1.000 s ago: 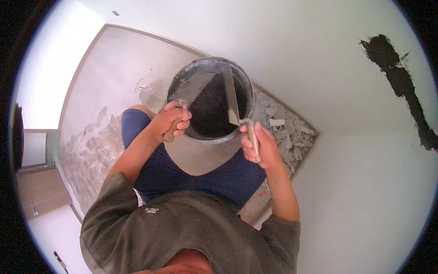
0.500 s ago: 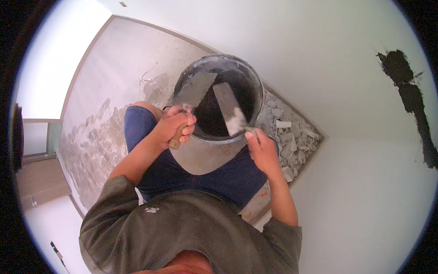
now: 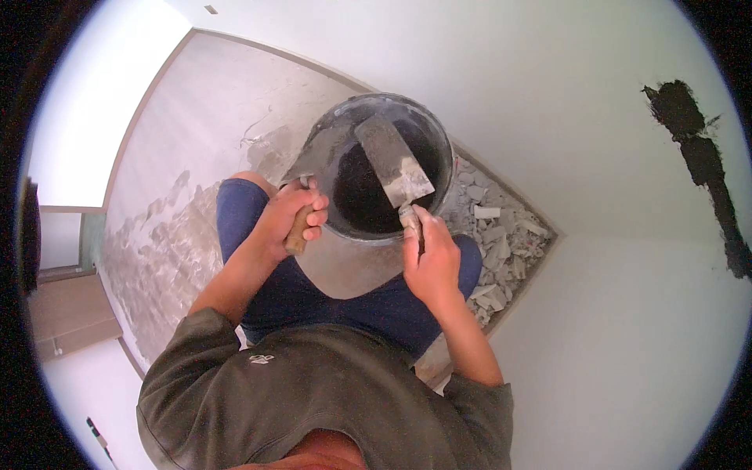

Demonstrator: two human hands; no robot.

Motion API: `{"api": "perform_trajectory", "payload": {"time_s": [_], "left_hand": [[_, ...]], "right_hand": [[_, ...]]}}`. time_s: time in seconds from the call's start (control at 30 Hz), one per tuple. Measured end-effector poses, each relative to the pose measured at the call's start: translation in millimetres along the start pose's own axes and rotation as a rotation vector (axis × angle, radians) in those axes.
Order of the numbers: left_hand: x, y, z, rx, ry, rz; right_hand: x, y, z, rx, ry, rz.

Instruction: Filling wall grooves and gaps around electrical boxes with plaster using a trowel.

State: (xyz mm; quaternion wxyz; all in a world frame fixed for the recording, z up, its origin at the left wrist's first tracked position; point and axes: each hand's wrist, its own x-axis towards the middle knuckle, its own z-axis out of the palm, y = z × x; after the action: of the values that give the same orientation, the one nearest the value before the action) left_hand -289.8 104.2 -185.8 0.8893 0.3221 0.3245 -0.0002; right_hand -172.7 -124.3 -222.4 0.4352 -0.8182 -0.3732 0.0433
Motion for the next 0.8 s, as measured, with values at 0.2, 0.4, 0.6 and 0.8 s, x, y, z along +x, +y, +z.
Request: {"api": "perform_trajectory", "payload": {"time_s": [0.2, 0.4, 0.6, 0.8], "left_hand": [[-1.8, -22.8, 28.3, -0.028, -0.047, -0.118], [1.0, -24.8, 29.8, -0.198, -0.121, -0.176], [9.8, -20.5, 35.5, -0.316, -0.112, -0.215], [26.4, -12.3, 18.6, -0.187, -0.106, -0.071]], "right_hand": [[6.8, -2.5, 37.1, -0.070, 0.081, -0.142], [-8.0, -3.7, 45.0, -0.189, 0.030, -0.107], [-27.9, 1.2, 35.4, -0.250, -0.012, -0.035], [-46.4, 10.0, 8.6, 0.092, 0.063, -0.002]]}}
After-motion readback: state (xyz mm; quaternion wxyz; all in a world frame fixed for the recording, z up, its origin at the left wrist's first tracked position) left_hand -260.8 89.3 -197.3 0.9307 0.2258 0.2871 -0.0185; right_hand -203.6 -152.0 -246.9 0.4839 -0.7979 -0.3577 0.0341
